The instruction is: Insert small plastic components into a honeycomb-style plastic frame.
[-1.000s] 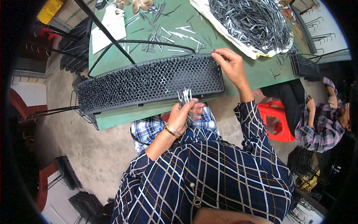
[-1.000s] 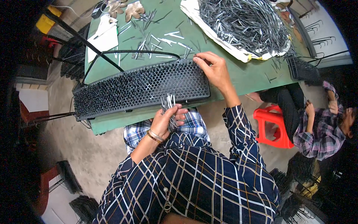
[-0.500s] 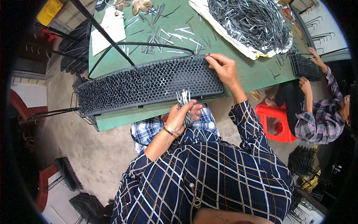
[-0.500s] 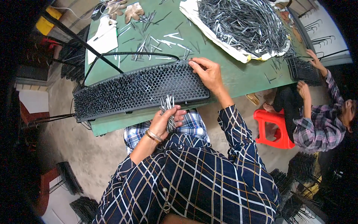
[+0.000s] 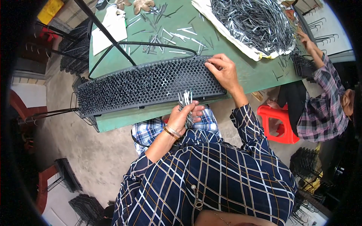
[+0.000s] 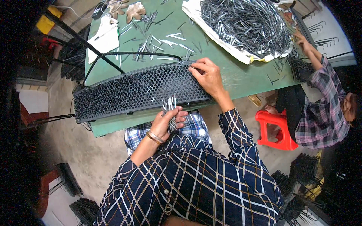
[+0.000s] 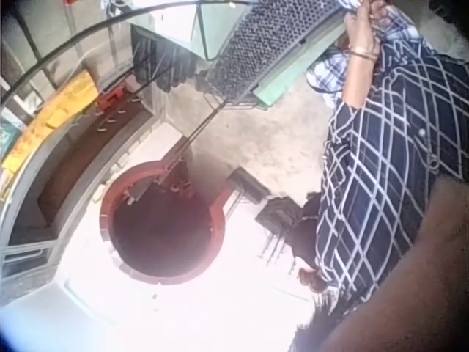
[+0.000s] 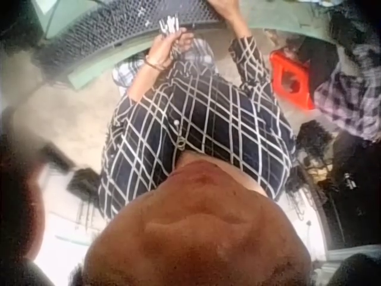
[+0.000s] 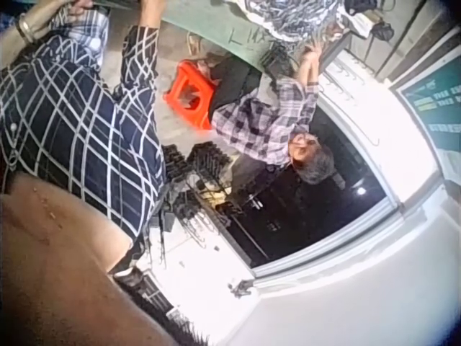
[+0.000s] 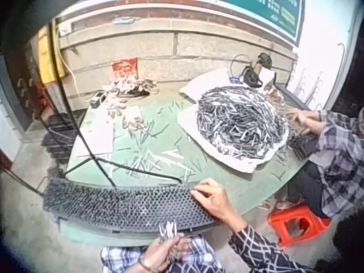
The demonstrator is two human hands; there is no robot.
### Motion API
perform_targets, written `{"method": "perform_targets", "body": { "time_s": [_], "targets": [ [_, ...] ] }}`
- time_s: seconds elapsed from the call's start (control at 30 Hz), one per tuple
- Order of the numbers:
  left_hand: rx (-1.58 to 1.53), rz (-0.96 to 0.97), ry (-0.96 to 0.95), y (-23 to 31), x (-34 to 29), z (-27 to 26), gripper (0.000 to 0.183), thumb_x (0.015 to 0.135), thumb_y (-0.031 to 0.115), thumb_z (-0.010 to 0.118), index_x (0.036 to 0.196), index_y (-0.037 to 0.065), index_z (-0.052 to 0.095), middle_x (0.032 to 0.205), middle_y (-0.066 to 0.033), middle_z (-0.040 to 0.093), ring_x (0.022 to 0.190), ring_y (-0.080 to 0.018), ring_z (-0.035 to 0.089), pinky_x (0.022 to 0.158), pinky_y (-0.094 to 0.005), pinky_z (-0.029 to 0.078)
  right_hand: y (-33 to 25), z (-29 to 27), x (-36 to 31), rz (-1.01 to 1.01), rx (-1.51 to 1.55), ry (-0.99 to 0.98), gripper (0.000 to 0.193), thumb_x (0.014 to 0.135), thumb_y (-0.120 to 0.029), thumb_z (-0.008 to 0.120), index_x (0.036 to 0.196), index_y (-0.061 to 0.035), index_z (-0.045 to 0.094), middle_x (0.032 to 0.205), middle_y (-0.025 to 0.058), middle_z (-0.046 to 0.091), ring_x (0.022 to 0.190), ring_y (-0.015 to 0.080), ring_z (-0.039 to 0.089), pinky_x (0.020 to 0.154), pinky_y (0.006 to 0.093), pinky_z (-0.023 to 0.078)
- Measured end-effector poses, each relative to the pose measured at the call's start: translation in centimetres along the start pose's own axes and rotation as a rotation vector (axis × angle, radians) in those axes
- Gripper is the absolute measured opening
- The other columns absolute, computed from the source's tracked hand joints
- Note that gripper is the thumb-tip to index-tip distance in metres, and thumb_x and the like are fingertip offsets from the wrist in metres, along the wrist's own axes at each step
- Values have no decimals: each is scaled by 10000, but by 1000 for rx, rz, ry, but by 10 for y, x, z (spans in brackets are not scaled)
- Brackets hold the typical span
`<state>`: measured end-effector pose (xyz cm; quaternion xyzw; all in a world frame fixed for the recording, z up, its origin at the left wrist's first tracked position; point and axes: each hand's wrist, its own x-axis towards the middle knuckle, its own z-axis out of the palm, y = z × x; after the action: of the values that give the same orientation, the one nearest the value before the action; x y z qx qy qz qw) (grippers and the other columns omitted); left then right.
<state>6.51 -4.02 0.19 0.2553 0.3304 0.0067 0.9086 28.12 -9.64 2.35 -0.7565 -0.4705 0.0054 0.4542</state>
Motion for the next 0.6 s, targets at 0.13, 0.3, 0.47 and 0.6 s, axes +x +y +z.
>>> {"method": "perform_targets", "body": {
  "time_s": [0.13,0.3,0.47,0.6],
  "targets": [
    [13,9,-11,0,-1,0,248,913,159,520,1090,-15,532,979,-159,638,761,-155,628,615,-253,545,-5,1,-1,22,-5,-13,146,756,-93,712,884,-26,690,839,45,612,605,81,530,535,218,438],
    [35,5,-24,0,-2,-1,256,915,154,517,1104,-20,525,986,-160,638,765,-155,631,614,-251,548,-3,0,0,2,-24,-24,151,763,-91,702,902,-34,690,839,51,615,609,96,539,548,230,444],
    [87,0,-74,1,-3,3,258,918,145,511,1114,-22,522,992,-160,637,765,-153,632,615,-258,553,3,0,3,-99,-105,25,148,779,-100,683,908,-27,679,825,87,602,667,186,580,582,291,458],
    [7,-27,-53,-2,1,-2,258,919,147,512,1120,-15,523,987,-169,637,758,-158,634,616,-263,556,-2,2,5,-154,-217,6,158,788,-105,671,925,-27,670,841,106,581,715,239,584,615,328,464]
  ]
}}
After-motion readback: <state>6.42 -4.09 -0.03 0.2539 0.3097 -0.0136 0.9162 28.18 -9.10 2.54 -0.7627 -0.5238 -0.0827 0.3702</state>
